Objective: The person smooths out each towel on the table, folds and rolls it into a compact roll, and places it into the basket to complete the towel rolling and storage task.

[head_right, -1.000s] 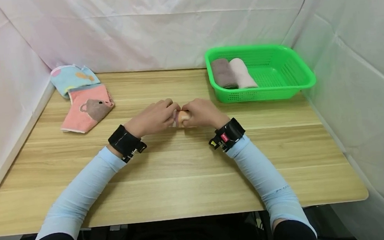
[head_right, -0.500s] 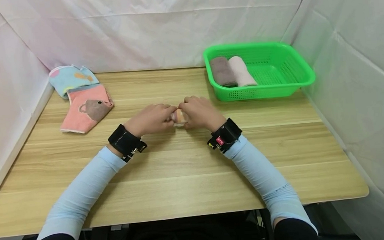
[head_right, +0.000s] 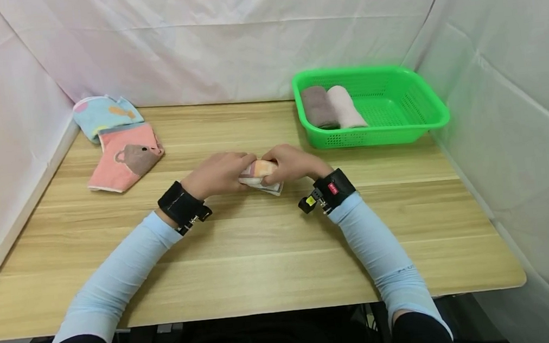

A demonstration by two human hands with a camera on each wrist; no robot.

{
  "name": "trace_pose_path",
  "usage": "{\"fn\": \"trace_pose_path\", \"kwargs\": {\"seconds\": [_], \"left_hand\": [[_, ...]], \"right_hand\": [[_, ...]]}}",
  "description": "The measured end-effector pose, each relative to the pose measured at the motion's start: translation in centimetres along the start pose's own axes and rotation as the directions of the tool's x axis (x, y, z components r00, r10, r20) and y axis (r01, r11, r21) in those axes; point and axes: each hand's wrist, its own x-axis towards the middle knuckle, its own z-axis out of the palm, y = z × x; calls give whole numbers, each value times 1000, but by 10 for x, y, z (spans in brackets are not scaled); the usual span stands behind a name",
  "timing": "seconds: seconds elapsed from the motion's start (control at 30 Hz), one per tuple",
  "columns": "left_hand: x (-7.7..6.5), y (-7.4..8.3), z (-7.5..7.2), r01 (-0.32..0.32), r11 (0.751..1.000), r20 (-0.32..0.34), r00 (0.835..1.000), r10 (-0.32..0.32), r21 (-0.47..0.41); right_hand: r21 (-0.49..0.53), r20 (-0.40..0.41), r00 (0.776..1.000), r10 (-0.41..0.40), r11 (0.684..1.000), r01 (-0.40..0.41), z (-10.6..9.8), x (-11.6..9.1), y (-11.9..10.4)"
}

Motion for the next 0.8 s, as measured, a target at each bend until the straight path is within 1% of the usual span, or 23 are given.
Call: {"fn": "trace_pose_path", "kwargs": {"seconds": [0.1, 0.17, 0.23, 0.27, 0.3, 0.33, 0.4, 0.47, 0.5, 0.53, 0.57, 0.6, 0.63, 0.7, 0.73, 0.8], "left_hand": [[0, 4, -3, -55, 997, -75, 995, 59, 48], [-1, 8, -7, -89, 991, -129, 986, 103, 104], [-3, 12, -12, -112, 976, -180, 973, 146, 184], [-3, 15, -14, -124, 965, -205, 964, 172, 230], [-5, 18, -17, -134, 951, -229, 952, 202, 279], [-5, 21, -19, -144, 933, -253, 939, 235, 329], [-6, 26, -22, -160, 892, -293, 907, 302, 422], [-5, 30, -23, -171, 854, -331, 870, 365, 492], [-5, 32, -23, -170, 839, -348, 854, 387, 517], [-4, 33, -23, -166, 829, -366, 839, 403, 533], [-4, 34, -23, -159, 824, -381, 828, 412, 544], [-4, 34, -23, -151, 822, -395, 820, 415, 549], [-4, 34, -23, -144, 823, -405, 815, 413, 550], [-4, 34, -24, -132, 828, -416, 815, 404, 545], [-4, 33, -24, -129, 830, -417, 817, 399, 542], [-4, 31, -24, -126, 830, -406, 826, 392, 544]], "right_hand": [[138, 56, 997, 53, 989, -60, -5, -6, -1], [208, 105, 992, 76, 973, -97, -8, -9, 0], [298, 160, 985, 61, 948, -107, -12, -13, 1], [356, 192, 981, 33, 929, -101, -13, -14, 2], [420, 231, 973, -16, 904, -85, -14, -15, 3], [494, 269, 960, -77, 867, -69, -14, -16, 5], [627, 335, 916, -219, 778, -43, -13, -15, 7], [715, 374, 867, -329, 698, -44, -11, -14, 7], [743, 383, 850, -361, 667, -52, -10, -13, 6], [761, 381, 847, -372, 646, -59, -9, -12, 4], [766, 375, 851, -368, 640, -61, -9, -12, 2], [765, 362, 867, -341, 640, -67, -9, -12, 0], [762, 350, 885, -307, 643, -79, -9, -12, -2], [735, 321, 924, -206, 669, -107, -10, -13, -7], [722, 308, 939, -156, 681, -124, -10, -14, -9], [690, 286, 956, -72, 707, -153, -11, -16, -11]]}}
